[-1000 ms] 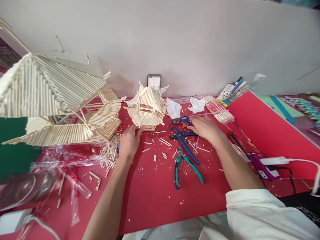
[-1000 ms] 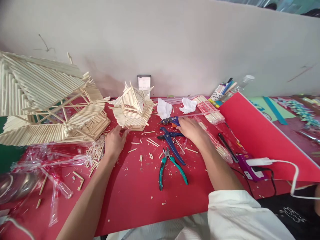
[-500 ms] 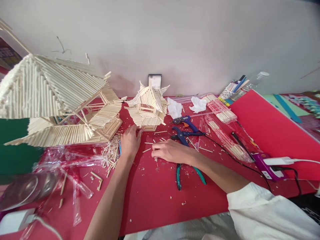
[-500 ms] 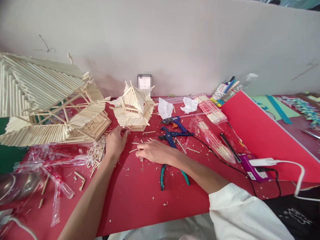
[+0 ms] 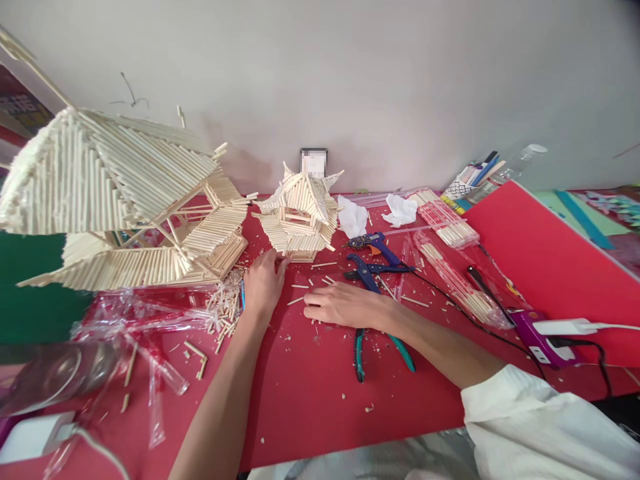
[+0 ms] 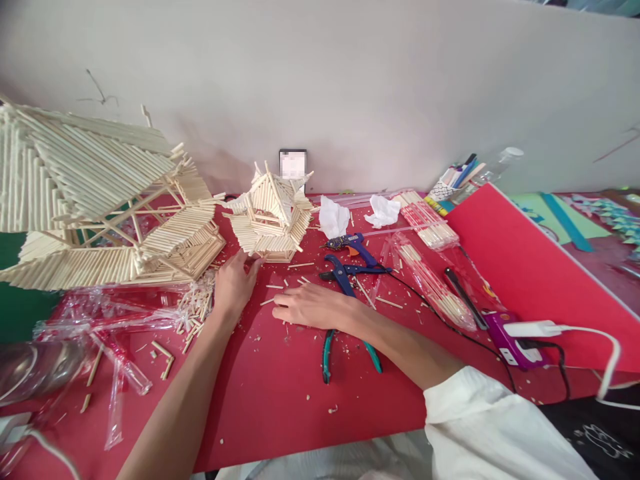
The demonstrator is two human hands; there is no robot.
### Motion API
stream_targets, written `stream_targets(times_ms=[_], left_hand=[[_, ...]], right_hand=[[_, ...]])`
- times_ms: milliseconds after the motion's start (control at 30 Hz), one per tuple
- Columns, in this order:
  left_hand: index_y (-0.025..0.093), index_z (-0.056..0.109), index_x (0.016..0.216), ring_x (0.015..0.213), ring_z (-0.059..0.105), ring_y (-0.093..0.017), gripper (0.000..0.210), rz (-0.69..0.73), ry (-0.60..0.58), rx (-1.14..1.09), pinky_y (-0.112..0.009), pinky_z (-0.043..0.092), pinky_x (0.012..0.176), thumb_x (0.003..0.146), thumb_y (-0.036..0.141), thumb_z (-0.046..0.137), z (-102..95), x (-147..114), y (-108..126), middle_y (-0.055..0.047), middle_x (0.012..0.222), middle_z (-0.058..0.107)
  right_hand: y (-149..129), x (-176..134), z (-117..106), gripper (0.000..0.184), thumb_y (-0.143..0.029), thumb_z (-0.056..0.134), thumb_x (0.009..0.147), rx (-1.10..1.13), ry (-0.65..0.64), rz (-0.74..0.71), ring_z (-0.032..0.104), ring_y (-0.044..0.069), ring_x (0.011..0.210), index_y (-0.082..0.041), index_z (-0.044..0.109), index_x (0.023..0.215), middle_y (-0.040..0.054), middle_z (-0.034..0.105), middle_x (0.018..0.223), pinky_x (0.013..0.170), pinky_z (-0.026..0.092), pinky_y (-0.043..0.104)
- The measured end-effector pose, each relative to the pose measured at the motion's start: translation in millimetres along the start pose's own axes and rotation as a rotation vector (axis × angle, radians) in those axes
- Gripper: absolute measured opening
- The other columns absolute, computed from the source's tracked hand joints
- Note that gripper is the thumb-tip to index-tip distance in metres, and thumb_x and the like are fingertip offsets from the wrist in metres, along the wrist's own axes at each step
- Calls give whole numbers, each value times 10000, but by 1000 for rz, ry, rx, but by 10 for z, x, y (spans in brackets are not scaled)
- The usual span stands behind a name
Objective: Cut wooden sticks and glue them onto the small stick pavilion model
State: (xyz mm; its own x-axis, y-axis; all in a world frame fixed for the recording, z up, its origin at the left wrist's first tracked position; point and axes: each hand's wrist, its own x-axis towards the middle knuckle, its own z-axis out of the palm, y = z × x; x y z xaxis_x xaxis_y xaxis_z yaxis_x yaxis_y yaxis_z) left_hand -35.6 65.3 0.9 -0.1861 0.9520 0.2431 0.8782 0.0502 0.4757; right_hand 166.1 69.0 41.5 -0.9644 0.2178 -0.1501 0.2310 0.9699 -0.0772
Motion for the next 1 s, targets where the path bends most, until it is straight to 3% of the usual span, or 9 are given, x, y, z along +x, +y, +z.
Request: stream_targets(times_ms=[133, 233, 433, 633, 833, 1000], left_hand=[[205, 653, 965, 920, 698, -255, 208, 5, 2, 3, -306, 466, 757, 984, 366, 522, -2, -1, -10, -101, 956, 735], [206, 651, 969, 916, 696, -254, 202, 8, -1, 1, -304, 464, 753, 979, 370, 533, 3, -2, -19, -95, 959, 737], [210, 654, 973, 917, 695, -249, 201, -3, -19, 2, -304, 460, 747, 979, 372, 535, 3, -1, -4, -89, 982, 745], [203, 649, 972, 933, 696, -252, 173, 10, -21, -2, -297, 462, 748, 970, 350, 557, -9, -3, -13, -97, 979, 739], [200, 647, 992, 946, 694, -251, 168, 22, -24, -8, -295, 466, 763, 970, 339, 555, -2, -6, -29, -101, 982, 735], [197, 647, 993, 940, 696, -250, 193, 16, -35, -4, -293, 468, 762, 981, 351, 532, -17, -8, -13, -98, 975, 735]], right_hand=[[19, -8, 60, 150, -156, 491, 1023, -36, 33, -23, 581, 145, 764, -176, 617, 943, 38, 647, 958, 615, 355, 276], [64, -15, 102, 191, -155, 448, 1037, -43, 132, -25, 574, 141, 753, -164, 612, 939, 40, 641, 939, 590, 351, 276], [239, 35, 107, 328, -192, 310, 1079, -98, 369, 170, 592, 134, 753, -150, 629, 1018, 70, 643, 958, 570, 359, 270], [423, 171, 122, 372, -140, 283, 1056, -157, 329, 196, 591, 144, 708, -167, 653, 1079, 83, 666, 976, 535, 353, 301], [509, 252, 128, 381, -161, 309, 1049, -116, 339, 228, 612, 170, 763, -188, 608, 1282, 131, 675, 1191, 611, 436, 322], [544, 314, 177, 382, -185, 318, 1054, -159, 370, 276, 622, 193, 751, -177, 646, 1248, 105, 715, 892, 627, 459, 319]])
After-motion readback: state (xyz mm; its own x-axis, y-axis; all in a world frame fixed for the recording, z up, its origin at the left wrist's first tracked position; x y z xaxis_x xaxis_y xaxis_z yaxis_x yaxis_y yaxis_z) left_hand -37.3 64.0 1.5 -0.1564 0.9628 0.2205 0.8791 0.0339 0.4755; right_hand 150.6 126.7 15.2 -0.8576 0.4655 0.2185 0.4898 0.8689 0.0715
